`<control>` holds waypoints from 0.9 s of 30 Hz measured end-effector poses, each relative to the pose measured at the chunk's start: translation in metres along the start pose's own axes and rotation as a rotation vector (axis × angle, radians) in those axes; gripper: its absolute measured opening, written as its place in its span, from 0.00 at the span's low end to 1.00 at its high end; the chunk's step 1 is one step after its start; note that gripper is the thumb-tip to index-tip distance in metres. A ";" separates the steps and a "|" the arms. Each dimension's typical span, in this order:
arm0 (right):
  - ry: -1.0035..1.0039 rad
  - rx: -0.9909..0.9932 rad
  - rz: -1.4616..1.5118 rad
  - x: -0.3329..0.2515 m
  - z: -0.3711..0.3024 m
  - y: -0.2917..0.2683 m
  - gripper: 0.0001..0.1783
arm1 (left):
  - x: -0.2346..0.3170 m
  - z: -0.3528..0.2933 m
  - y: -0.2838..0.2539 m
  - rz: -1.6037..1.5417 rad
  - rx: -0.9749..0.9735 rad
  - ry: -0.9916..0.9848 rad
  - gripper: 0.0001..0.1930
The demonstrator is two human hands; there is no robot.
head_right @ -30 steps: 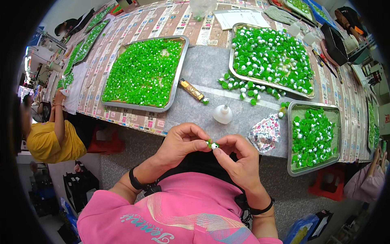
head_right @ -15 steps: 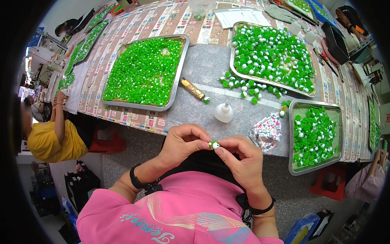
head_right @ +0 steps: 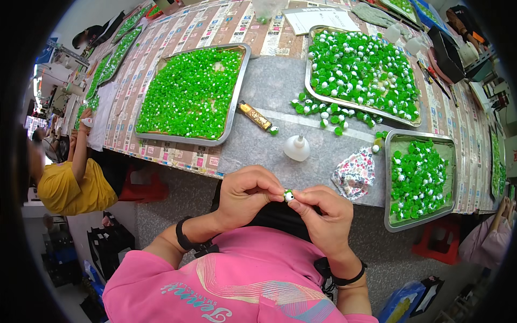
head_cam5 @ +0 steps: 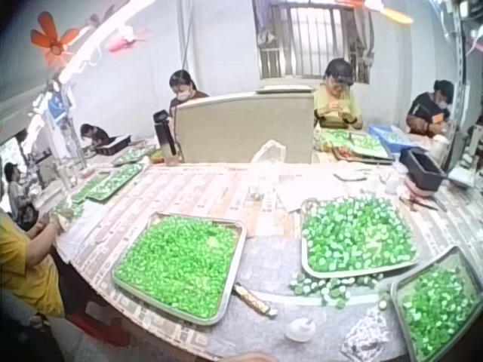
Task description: Manually assembling small green and white plastic spherical components at a workstation.
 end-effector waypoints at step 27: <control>-0.130 -0.060 -0.113 -0.005 0.010 -0.007 0.09 | -0.018 0.003 0.005 -0.296 -0.128 -0.432 0.11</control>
Point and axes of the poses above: each hand's wrist, its own z-axis towards the middle knuckle, its own y-axis out of the palm, x = y × z, the point moved 6 cm from there along z, towards the middle knuckle, and after that the axes turned 13 degrees about -z, right-handed, at the moved point
